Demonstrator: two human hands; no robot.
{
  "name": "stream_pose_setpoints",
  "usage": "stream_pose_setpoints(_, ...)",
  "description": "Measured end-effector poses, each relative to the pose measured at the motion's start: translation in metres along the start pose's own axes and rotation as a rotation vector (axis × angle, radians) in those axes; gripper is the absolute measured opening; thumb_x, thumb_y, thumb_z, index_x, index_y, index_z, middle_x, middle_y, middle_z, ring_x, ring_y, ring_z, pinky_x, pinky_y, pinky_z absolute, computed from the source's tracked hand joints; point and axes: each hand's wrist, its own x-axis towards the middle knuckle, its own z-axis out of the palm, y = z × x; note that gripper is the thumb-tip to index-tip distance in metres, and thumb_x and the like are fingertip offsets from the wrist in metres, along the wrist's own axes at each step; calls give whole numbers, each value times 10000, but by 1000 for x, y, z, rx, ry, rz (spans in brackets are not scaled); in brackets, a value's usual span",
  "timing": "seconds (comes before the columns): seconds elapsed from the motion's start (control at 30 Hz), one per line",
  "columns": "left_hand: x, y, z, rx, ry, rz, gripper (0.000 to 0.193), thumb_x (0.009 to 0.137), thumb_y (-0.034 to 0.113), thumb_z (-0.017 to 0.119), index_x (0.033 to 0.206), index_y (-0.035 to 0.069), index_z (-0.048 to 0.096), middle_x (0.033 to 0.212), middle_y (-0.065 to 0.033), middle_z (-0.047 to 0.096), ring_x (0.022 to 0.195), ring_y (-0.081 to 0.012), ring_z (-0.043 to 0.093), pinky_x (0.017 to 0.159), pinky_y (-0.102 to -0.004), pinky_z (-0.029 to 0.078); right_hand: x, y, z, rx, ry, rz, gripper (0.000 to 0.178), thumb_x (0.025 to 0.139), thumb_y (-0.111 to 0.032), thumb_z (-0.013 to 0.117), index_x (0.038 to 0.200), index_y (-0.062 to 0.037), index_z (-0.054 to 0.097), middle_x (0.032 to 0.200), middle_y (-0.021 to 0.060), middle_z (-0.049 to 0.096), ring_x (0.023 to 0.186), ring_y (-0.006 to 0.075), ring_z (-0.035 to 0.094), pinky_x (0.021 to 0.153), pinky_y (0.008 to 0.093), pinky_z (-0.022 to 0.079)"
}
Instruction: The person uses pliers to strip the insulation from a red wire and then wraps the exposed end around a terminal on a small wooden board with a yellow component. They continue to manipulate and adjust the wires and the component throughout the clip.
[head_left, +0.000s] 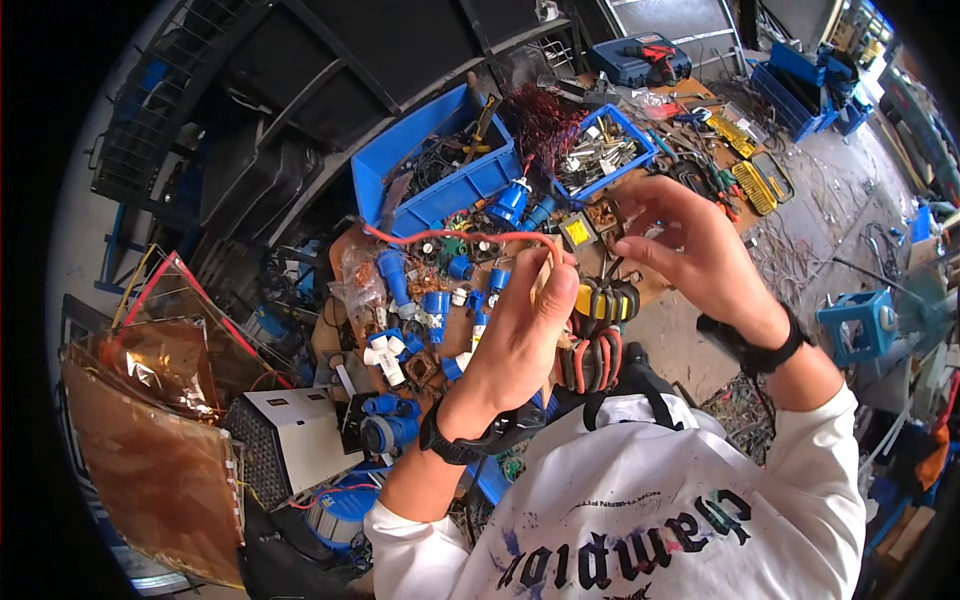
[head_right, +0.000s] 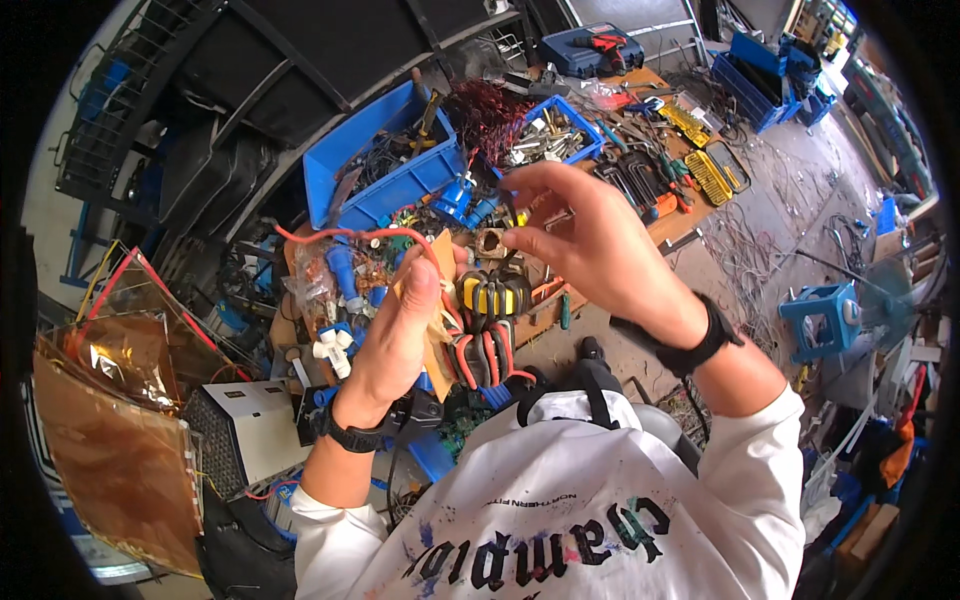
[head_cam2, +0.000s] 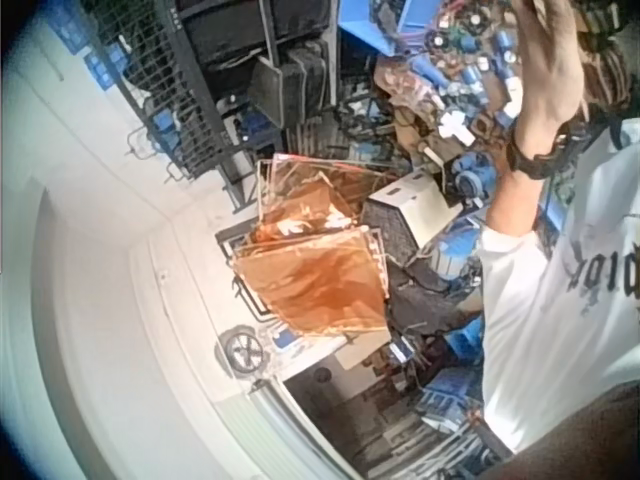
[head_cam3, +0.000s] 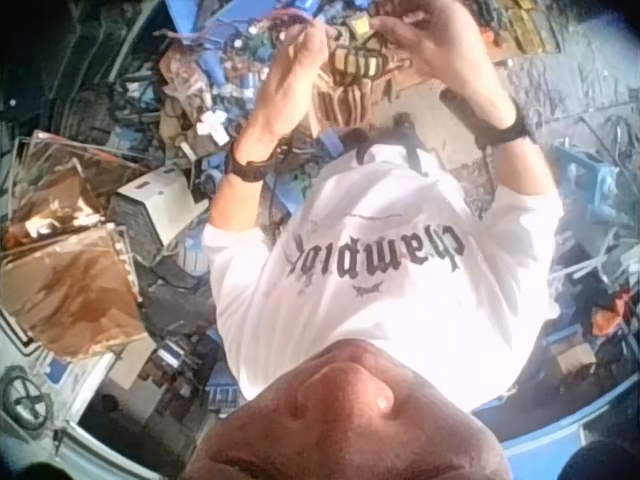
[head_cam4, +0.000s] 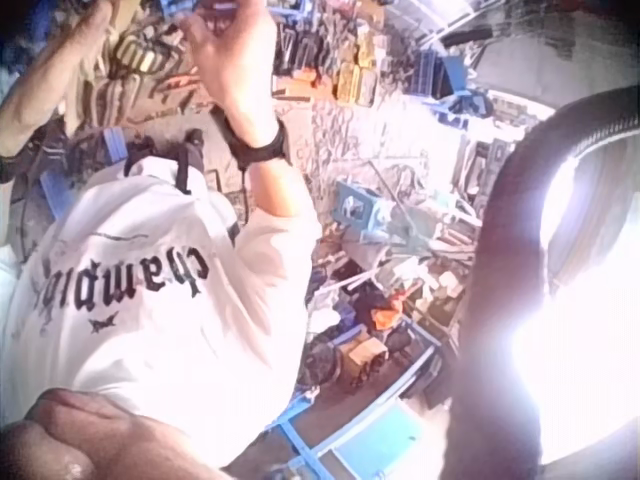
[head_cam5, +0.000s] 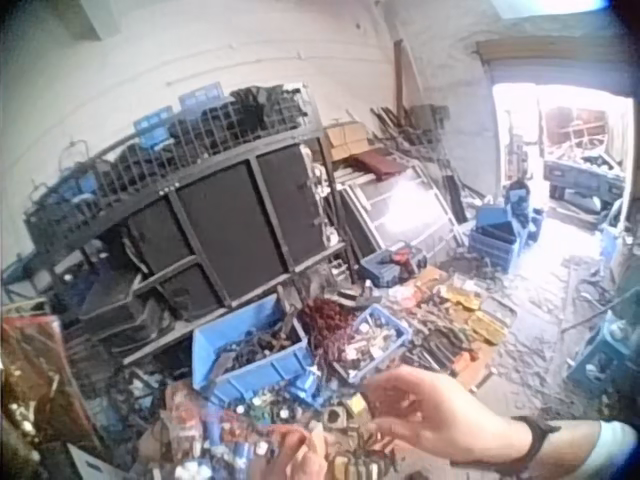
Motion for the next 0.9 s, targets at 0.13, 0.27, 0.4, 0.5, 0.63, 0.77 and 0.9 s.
stream_pose_setpoints(0.13,2,7,-4,-48,-62,-61,567,1024,533,381,1224,7,450,1077,-60,480,1016,-134,444,930,-293,368,11,-1,-14,-430,-144,-536,180,771,-152,751,944,-105,728,1306,110,556,1226,328,502,1035,459,386)
stream_pose_setpoints(0.27,3,12,-6,17,-69,-54,596,1007,569,392,1190,6,461,1060,-59,479,1010,-130,437,922,-286,361,12,-1,-24,-678,-199,-659,113,786,-194,742,877,-127,736,1236,43,604,1278,285,470,1132,569,224)
stream_pose_setpoints(0.4,3,22,1,62,-35,-26,615,986,597,416,1141,4,474,1014,-63,486,966,-131,457,875,-290,389,15,-6,-26,-712,-260,-665,78,789,-182,736,856,-141,737,1007,-12,663,1193,248,519,1150,565,198)
stream_pose_setpoints(0.5,4,20,0,45,-40,-75,630,974,610,430,1118,-1,482,973,-62,498,916,-132,477,824,-291,414,16,-7,-26,-668,-278,-665,66,784,-174,737,842,-141,738,882,-31,664,1107,226,547,1141,553,210)
stream_pose_setpoints(0.63,6,18,0,63,-28,-33,644,968,616,434,1109,-10,489,937,-66,514,876,-132,488,784,-288,426,16,-9,-26,-603,-295,-686,79,765,-161,744,828,-114,732,844,-20,657,1039,221,556,1119,530,240)
stream_pose_setpoints(0.77,6,17,2,54,-16,-26,632,975,601,436,1104,-15,492,927,-66,522,840,-126,496,747,-287,432,20,-7,-25,-530,-343,-697,98,751,-144,749,823,-83,722,825,-3,654,1014,221,560,1104,497,267)
stream_pose_setpoints(0.9,8,16,4,128,-13,-28,627,977,594,439,1107,-17,496,924,-63,525,831,-125,504,738,-293,436,17,-6,-25,-496,-370,-683,92,749,-123,746,821,-74,719,824,12,650,991,221,566,1086,478,288)
